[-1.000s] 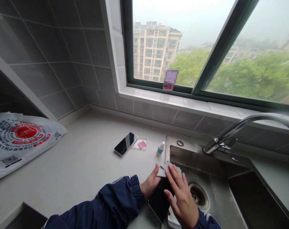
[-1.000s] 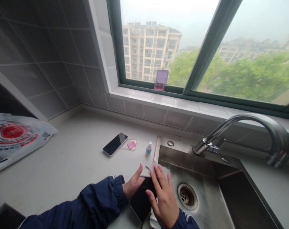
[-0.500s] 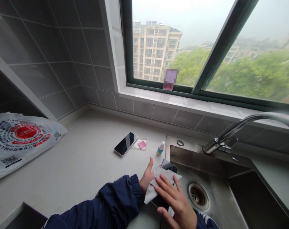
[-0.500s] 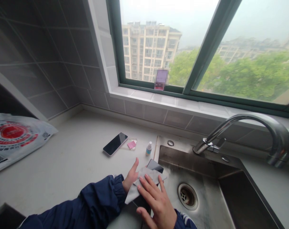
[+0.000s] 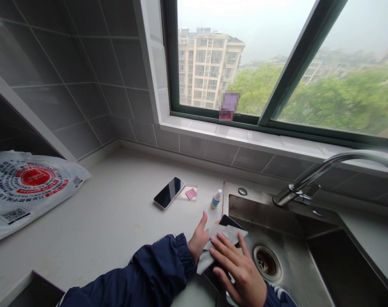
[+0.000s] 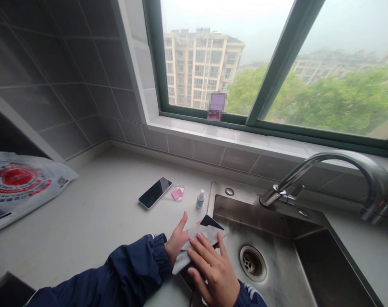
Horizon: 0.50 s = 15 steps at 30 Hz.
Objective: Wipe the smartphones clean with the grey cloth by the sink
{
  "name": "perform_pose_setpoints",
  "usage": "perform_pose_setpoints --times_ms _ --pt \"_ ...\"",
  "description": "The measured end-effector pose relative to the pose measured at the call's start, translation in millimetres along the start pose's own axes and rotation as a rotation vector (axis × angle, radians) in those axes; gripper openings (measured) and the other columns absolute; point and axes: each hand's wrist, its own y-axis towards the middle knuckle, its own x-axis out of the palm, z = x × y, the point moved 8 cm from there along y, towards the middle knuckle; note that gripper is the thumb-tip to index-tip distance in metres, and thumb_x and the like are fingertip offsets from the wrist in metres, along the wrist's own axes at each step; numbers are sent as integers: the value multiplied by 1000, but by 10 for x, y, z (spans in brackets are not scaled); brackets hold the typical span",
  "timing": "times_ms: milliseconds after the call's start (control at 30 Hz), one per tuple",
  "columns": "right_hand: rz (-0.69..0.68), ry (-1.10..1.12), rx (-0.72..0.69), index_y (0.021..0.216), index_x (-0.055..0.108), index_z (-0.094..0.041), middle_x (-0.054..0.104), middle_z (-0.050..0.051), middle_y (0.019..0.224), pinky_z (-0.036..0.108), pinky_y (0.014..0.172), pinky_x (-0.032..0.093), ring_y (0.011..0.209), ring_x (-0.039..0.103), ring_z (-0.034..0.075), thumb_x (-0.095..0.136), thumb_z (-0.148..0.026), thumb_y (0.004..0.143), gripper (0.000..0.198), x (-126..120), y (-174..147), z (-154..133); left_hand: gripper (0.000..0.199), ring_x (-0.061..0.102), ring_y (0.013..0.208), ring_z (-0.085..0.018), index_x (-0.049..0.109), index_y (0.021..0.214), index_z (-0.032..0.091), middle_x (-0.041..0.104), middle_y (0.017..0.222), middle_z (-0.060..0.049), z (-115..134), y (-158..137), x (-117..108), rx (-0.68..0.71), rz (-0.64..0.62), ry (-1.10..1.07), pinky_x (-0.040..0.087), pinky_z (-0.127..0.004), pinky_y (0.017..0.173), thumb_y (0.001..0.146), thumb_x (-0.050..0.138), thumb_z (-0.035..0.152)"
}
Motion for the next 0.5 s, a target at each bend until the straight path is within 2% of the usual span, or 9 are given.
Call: perform_pose_setpoints --times_ms 133,300,400,500 --pt "62 -85 156 143 41 -20 41 8 147 57 116 2 138 34 28 52 -25 93 52 19 -71 249 87 66 92 -25 44 137 10 68 106 -16 -28 -18 -10 -25 62 -13 47 -37 87 83 27 75" --pt "58 -100 347 150 27 -20 31 9 153 58 114 14 142 25 31 44 -30 96 58 74 -143 429 77 59 111 -29 43 140 16 65 120 -13 -54 -47 62 -53 48 28 38 -44 100 87 26 70" --pt "89 -88 357 149 30 -21 33 9 152 58 113 14 142 26 31 43 -29 96 55 52 -163 459 68 58 113 -27 40 142 19 63 123 -11 0 -44 32 30 64 54 35 -44 103 91 29 62" --pt "134 -63 295 144 38 -22 43 7 146 58 114 10 139 33 29 46 -25 95 50 -1 -166 445 69 59 110 -28 38 142 17 62 123 -13 62 -34 0 105 78 40 35 -45 102 90 32 62"
